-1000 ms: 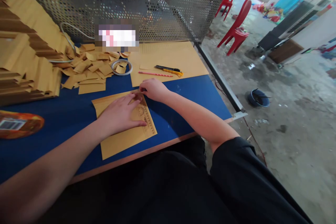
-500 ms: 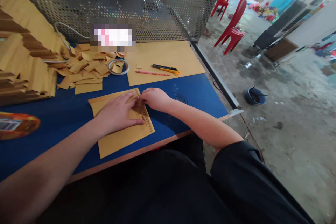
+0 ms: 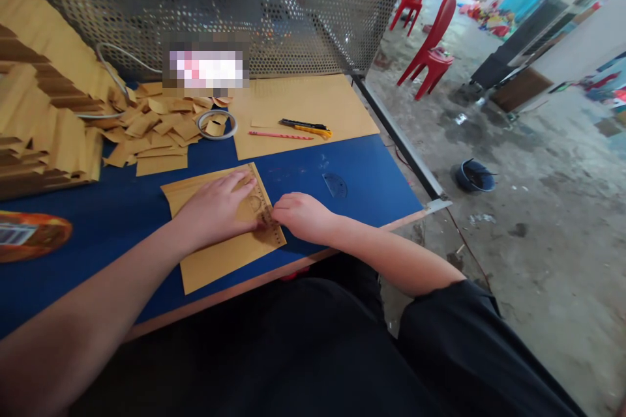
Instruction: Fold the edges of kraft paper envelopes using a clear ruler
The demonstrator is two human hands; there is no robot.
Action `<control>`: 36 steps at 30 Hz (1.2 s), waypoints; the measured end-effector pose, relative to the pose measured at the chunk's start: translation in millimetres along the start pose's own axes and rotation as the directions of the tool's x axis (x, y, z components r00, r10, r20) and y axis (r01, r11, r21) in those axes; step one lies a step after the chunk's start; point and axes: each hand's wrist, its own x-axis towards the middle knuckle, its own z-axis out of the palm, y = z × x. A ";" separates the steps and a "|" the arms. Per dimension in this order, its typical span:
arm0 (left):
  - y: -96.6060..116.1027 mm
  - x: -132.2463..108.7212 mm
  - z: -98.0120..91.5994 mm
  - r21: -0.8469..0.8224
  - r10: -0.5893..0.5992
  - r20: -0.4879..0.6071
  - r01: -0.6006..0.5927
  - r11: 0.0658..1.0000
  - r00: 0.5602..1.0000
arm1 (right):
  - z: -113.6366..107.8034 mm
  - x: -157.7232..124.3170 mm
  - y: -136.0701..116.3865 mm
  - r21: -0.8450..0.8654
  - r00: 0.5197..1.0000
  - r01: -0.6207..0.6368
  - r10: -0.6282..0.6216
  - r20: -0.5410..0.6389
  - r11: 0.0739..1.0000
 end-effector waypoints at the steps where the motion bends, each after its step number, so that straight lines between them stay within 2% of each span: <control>1: 0.6 -0.3 -1.0 -0.004 -0.007 0.003 0.007 1.000 1.000 | 1.0 -4.6 -2.2 -0.009 1.000 0.022 -0.022 -0.002 1.000; 7: 3.8 -0.2 -4.2 0.053 -0.041 0.041 0.039 0.998 0.998 | 1.8 -33.0 -21.1 -0.020 0.991 0.127 -0.127 -0.029 0.992; 13: 2.1 0.6 -0.3 0.066 -0.041 0.022 0.040 0.997 0.999 | -4.6 -54.6 -44.3 0.017 0.995 0.087 -0.086 -0.050 0.996; 16: -9.6 -0.9 0.8 0.022 -0.007 0.021 0.007 1.000 1.000 | -6.5 -60.2 -48.7 0.076 0.993 0.072 -0.065 -0.095 0.995; 19: -32.4 -0.9 -0.3 -0.039 0.034 0.054 -0.032 0.999 0.998 | -10.5 -60.0 -43.7 0.119 0.980 0.035 -0.011 -0.197 0.992; 21: -49.7 1.7 -1.4 -0.109 0.071 0.062 -0.064 0.992 0.996 | -16.1 -55.5 -33.5 0.179 0.973 -0.012 0.053 -0.225 0.984; 23: -64.3 6.4 -1.8 -0.188 0.091 0.016 -0.086 0.978 0.996 | -23.3 -46.2 -16.8 0.259 0.963 -0.077 0.139 -0.230 0.963; 25: -73.7 12.8 -0.4 -0.261 0.100 -0.065 -0.114 0.959 0.993 | -30.8 -30.8 5.6 0.327 0.944 -0.142 0.228 -0.239 0.934; 28: -78.3 23.6 5.1 -0.311 0.060 -0.253 -0.140 0.940 0.966 | -38.8 3.1 43.6 0.370 0.917 -0.236 0.332 -0.220 0.898; 30: -78.1 30.0 9.8 -0.290 0.042 -0.339 -0.146 0.946 0.940 | -40.4 28.8 65.7 0.337 0.902 -0.312 0.388 -0.187 0.888; 32: -77.8 34.2 13.9 -0.259 0.034 -0.367 -0.138 0.956 0.930 | -38.6 50.4 82.6 0.287 0.890 -0.360 0.419 -0.179 0.888; 36: -80.8 34.0 18.6 -0.252 -0.026 -0.407 -0.085 0.964 0.913 | -30.5 66.8 103.2 0.211 0.884 -0.374 0.416 -0.214 0.903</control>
